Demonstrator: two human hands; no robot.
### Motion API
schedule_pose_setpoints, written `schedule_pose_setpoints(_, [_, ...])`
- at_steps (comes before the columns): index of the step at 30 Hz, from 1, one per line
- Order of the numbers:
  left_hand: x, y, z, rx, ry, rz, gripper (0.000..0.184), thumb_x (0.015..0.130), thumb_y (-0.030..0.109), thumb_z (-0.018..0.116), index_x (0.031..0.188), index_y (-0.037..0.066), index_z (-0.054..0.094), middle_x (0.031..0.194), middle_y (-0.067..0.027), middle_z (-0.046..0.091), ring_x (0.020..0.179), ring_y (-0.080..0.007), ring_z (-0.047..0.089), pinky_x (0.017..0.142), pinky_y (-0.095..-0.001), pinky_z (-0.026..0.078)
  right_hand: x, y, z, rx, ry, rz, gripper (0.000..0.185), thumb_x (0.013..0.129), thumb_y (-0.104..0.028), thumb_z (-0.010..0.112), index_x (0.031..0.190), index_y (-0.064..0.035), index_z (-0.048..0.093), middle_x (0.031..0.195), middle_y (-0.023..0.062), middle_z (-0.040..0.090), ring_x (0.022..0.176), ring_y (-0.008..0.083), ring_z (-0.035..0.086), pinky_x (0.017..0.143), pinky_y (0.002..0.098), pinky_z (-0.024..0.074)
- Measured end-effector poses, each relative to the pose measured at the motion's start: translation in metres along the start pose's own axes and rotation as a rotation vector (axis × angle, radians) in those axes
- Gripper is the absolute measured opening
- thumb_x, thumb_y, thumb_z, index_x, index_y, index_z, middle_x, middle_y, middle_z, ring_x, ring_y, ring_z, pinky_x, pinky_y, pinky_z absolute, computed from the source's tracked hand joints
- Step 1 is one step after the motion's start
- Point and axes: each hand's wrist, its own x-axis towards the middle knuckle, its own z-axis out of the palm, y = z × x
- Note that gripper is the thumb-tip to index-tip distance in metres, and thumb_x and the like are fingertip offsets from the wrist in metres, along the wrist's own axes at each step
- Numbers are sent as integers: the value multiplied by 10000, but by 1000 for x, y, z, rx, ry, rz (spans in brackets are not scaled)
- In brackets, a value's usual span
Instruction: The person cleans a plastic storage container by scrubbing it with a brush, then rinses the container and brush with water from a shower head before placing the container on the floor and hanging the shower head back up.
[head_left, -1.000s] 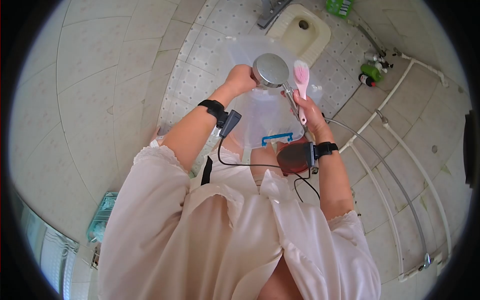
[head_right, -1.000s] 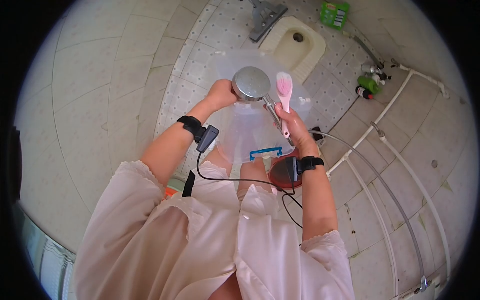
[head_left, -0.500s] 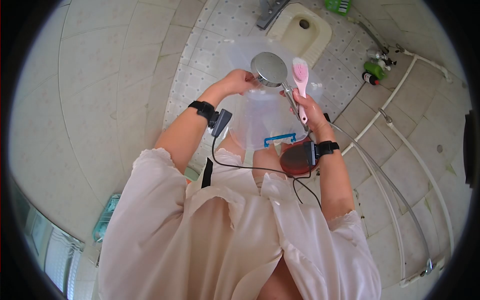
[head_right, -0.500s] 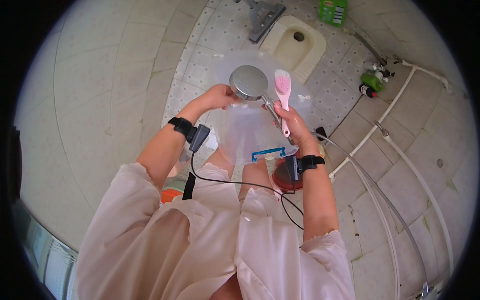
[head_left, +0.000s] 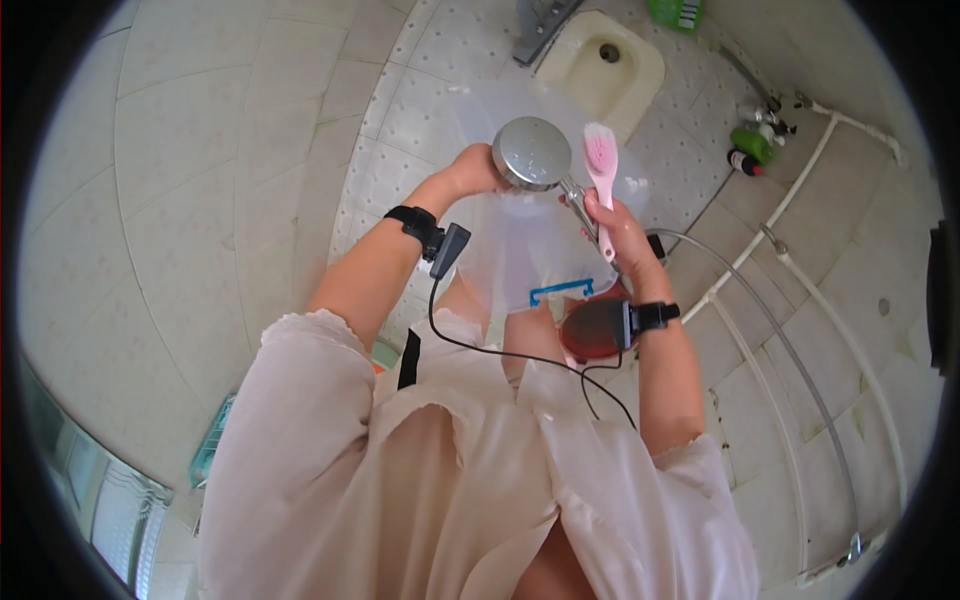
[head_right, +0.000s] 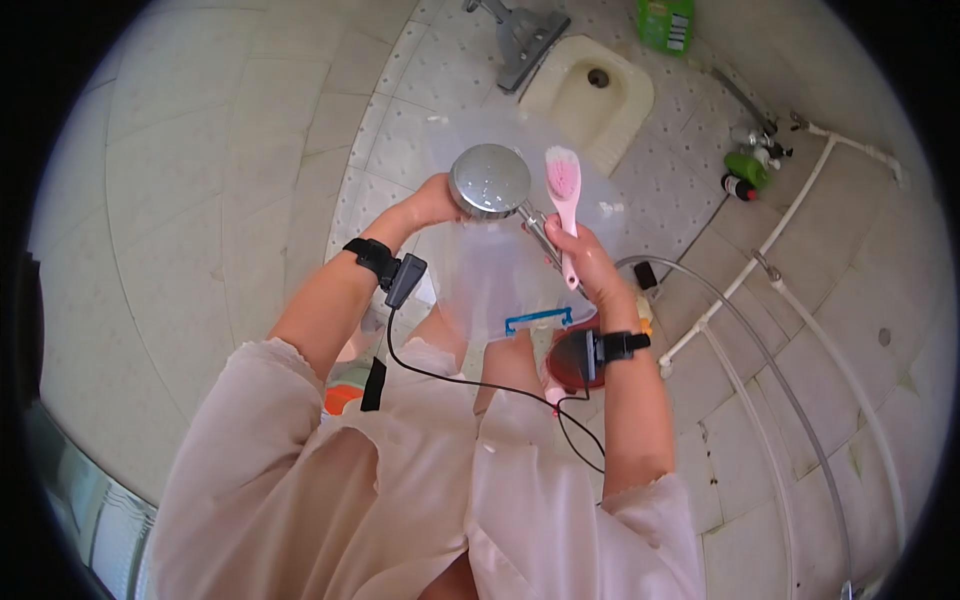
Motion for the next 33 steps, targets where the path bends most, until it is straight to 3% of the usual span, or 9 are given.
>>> schedule_pose_setpoints(2, [-1, 8, 4, 28, 57, 166, 402, 835, 385, 824, 1056, 53, 770, 1032, -93, 774, 919, -222, 720, 818, -377, 562, 10, -5, 8, -33, 20, -32, 406, 1026, -448, 630, 1173, -71, 657, 1226, 22, 713, 847, 88, 565, 785, 264, 489])
schedule_pose_setpoints(4, [-3, 46, 2, 231, -99, -85, 395, 881, 435, 754, 1092, 101, 766, 1076, -114, 762, 967, -270, 717, 822, -383, 562, 25, -23, 25, 29, 139, -115, 382, 1030, -419, 628, 1165, -63, 661, 1184, 48, 732, 813, 93, 566, 752, 264, 474])
schedule_pose_setpoints(6, [6, 49, 8, 303, -120, -80, 346, 928, 416, 673, 1124, 145, 759, 1210, -124, 722, 1131, -312, 659, 913, -424, 536, 41, -41, 40, 65, 156, -165, 372, 1033, -408, 621, 1163, -62, 660, 1158, 55, 740, 809, 93, 563, 737, 266, 469])
schedule_pose_setpoints(8, [16, 31, 14, 533, 211, -19, 328, 940, 369, 651, 1180, 168, 750, 1360, -102, 662, 1285, -309, 564, 998, -478, 479, 53, -37, 42, 101, 180, -213, 361, 1036, -398, 614, 1161, -62, 659, 1131, 62, 747, 804, 93, 561, 723, 268, 464])
schedule_pose_setpoints(9, [27, 5, 16, 491, 251, -97, 441, 957, 394, 621, 1324, 162, 694, 1546, -100, 523, 1443, -324, 433, 1115, -508, 406, 57, -27, 41, 109, 247, -177, 360, 1040, -393, 606, 1163, -59, 658, 1107, 65, 753, 793, 94, 558, 716, 266, 463])
schedule_pose_setpoints(12, [80, -70, 11, 551, 80, -319, 675, 972, 463, 576, 1541, 110, 492, 1666, -101, 362, 1558, -284, 286, 1219, -538, 298, 63, -14, 38, 166, 362, -154, 357, 1048, -385, 586, 1154, -51, 655, 1039, 67, 755, 764, 97, 553, 696, 262, 457])
schedule_pose_setpoints(19, [181, -124, -43, 777, -161, -471, 904, 989, 607, 527, 1652, 72, 228, 1726, -120, 221, 1591, -298, 215, 1246, -464, 309, 52, 0, 41, 244, 442, -237, 365, 1072, -382, 535, 1089, -28, 625, 784, 41, 608, 694, 112, 523, 635, 269, 389])
schedule_pose_setpoints(26, [180, -138, -46, 775, -241, -492, 793, 987, 559, 553, 1568, 37, 418, 1639, -175, 387, 1520, -348, 359, 1228, -442, 341, 50, 5, 54, 318, 613, -461, 421, 1102, -414, 440, 1101, -10, 561, 759, 50, 559, 677, 108, 472, 634, 258, 363])
schedule_pose_setpoints(33, [161, -148, -60, 756, 12, -338, 786, 994, 607, 500, 1547, 50, 463, 1631, -177, 405, 1504, -322, 395, 1218, -428, 353, 49, -9, 58, 328, 577, -458, 416, 1100, -400, 454, 1101, 2, 560, 751, 55, 551, 681, 112, 489, 637, 251, 367])
